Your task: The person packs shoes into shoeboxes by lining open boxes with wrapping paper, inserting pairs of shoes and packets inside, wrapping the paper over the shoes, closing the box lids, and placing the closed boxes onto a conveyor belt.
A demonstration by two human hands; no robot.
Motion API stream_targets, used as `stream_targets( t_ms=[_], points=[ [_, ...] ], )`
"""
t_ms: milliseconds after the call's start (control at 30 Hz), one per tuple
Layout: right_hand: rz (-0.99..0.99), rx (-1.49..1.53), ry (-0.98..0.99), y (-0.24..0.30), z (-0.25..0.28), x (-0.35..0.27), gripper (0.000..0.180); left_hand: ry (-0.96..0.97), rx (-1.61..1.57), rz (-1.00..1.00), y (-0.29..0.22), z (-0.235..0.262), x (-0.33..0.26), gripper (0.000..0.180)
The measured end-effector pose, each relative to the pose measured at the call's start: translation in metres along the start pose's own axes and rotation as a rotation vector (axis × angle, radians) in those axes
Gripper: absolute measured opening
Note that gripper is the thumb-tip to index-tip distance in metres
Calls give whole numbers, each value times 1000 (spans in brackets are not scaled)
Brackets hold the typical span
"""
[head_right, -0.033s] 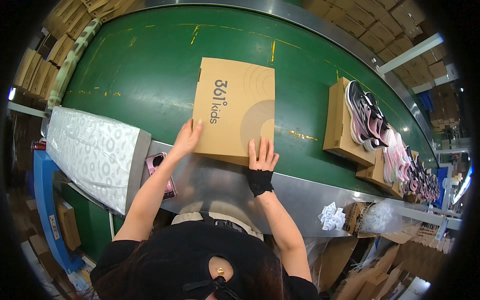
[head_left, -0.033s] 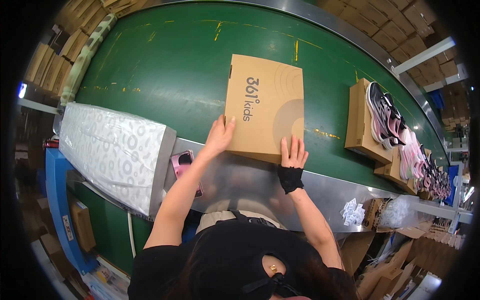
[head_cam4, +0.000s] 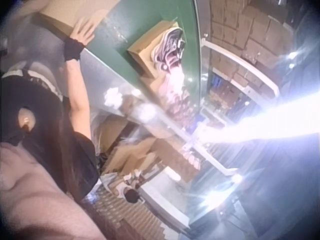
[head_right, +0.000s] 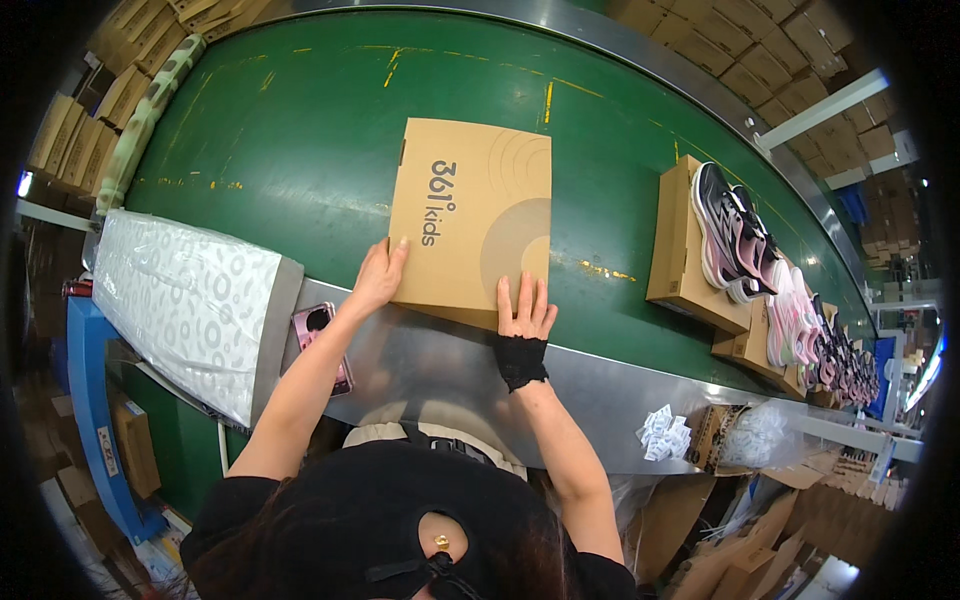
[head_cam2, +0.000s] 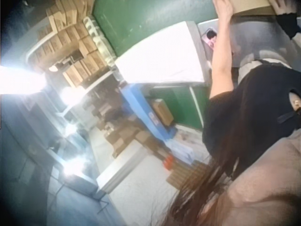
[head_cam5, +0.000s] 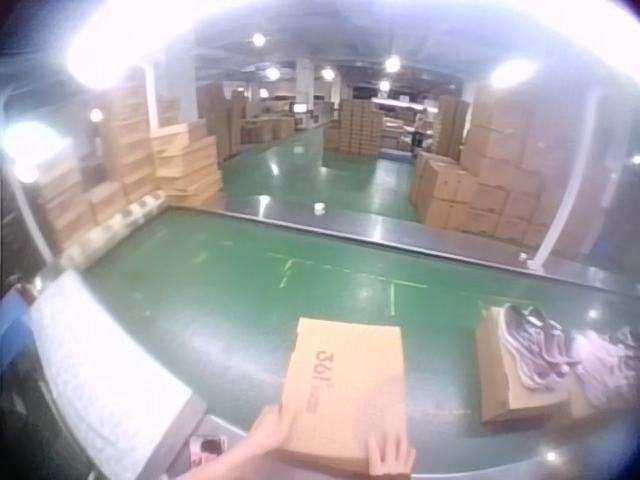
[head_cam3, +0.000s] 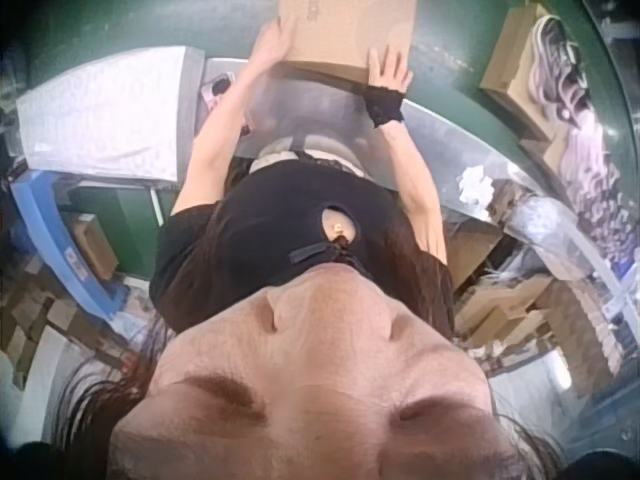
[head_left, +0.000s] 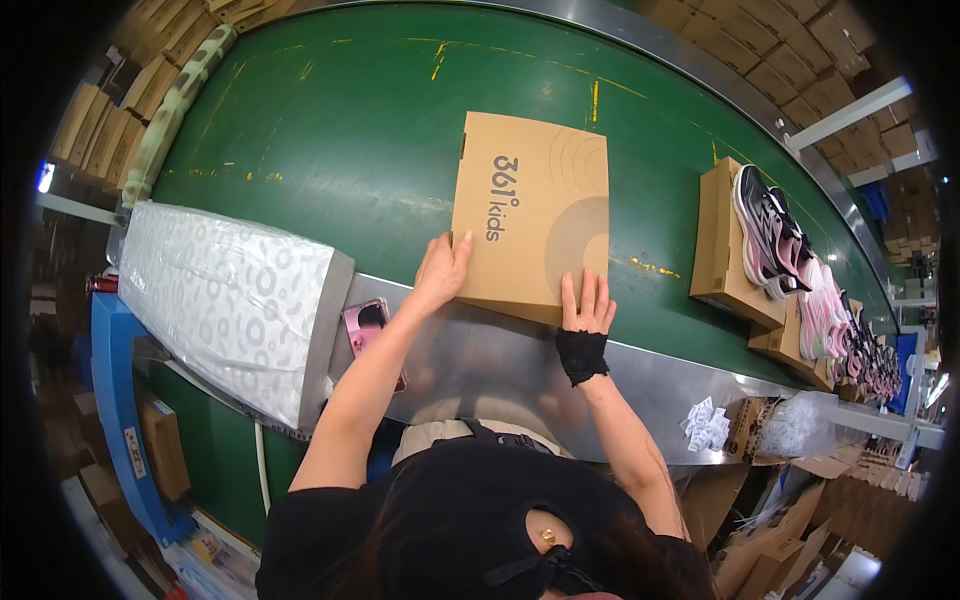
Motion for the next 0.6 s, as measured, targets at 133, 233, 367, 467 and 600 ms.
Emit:
stream_targets(
  t_ms=[133,233,367,467,600],
  points=[
    [21,21,-3,-6,23,17,55,190,-303,246,8,9,21,65],
    [92,35,-40,-3,72,37,55,284,-916,401,-34,20,18,69],
    [167,17,-68,6,127,50,67,325,-1103,388,-66,38,3,61],
    [279,248,-355,20,161,39,69,187,-1183,280,-81,63,-39,56],
    [336,566,-364,42,152,19,68,-12,-1295,102,-72,110,-98,50]
  ],
)
Point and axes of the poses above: each hand's wrist, its own x-axis towards the middle knuckle, its own z-axis out of the back of the hand, y = z × x, the point moved 5 cm from there along x, towards the middle knuckle, and after that the axes turned 10 degrees about y, right-handed, at the moved point
